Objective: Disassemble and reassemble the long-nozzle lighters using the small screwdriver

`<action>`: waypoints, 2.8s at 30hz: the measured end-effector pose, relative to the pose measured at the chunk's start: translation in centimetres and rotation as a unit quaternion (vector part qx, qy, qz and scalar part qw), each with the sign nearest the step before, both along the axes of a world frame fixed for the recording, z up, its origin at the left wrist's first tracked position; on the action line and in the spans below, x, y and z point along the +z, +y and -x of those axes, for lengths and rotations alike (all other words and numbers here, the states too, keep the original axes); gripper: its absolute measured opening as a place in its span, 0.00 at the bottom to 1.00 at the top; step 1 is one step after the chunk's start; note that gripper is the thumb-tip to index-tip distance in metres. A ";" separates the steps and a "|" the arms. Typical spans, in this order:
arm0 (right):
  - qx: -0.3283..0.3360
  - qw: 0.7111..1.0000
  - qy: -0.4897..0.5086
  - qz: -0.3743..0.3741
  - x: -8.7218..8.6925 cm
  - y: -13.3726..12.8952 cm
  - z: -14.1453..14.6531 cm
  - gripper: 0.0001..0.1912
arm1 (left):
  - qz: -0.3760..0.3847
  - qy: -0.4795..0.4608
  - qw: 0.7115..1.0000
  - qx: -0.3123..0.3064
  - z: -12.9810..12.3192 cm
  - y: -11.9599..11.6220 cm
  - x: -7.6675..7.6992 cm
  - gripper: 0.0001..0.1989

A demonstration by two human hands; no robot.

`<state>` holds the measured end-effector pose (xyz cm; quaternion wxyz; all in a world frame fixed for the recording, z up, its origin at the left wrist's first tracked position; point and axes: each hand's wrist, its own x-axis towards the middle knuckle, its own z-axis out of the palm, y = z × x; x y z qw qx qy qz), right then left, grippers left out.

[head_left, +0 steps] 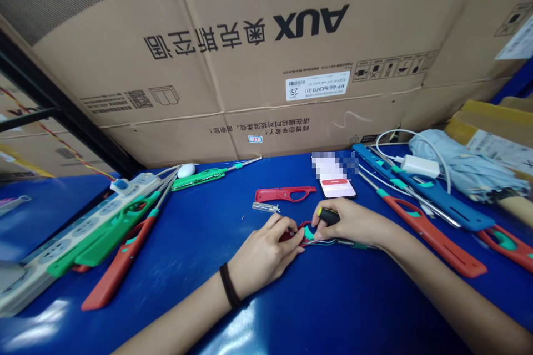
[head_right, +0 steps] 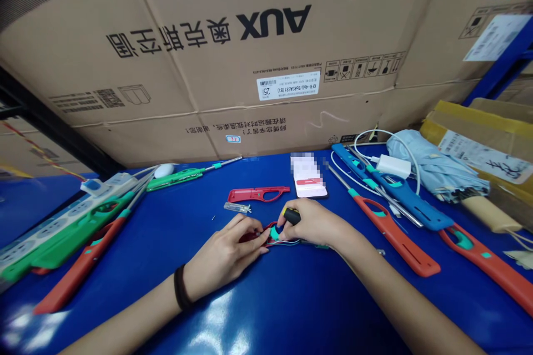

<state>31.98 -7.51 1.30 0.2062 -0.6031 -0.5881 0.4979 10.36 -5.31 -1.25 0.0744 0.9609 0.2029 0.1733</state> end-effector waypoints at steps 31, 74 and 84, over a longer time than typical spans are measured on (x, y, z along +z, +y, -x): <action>0.132 0.936 -0.253 -0.206 1.0 -1.3 -1.3 0.04 | 0.036 -0.100 0.994 -0.016 1.0 1.1 -1.0 0.16; 0.120 0.932 -0.250 -0.232 0.8 -0.9 -0.9 0.06 | 0.030 -0.073 0.997 0.002 0.8 1.2 -0.8 0.14; 0.122 0.932 -0.247 -0.235 1.1 -1.0 -0.5 0.05 | -0.033 -0.058 0.998 -0.018 0.6 0.7 -0.7 0.14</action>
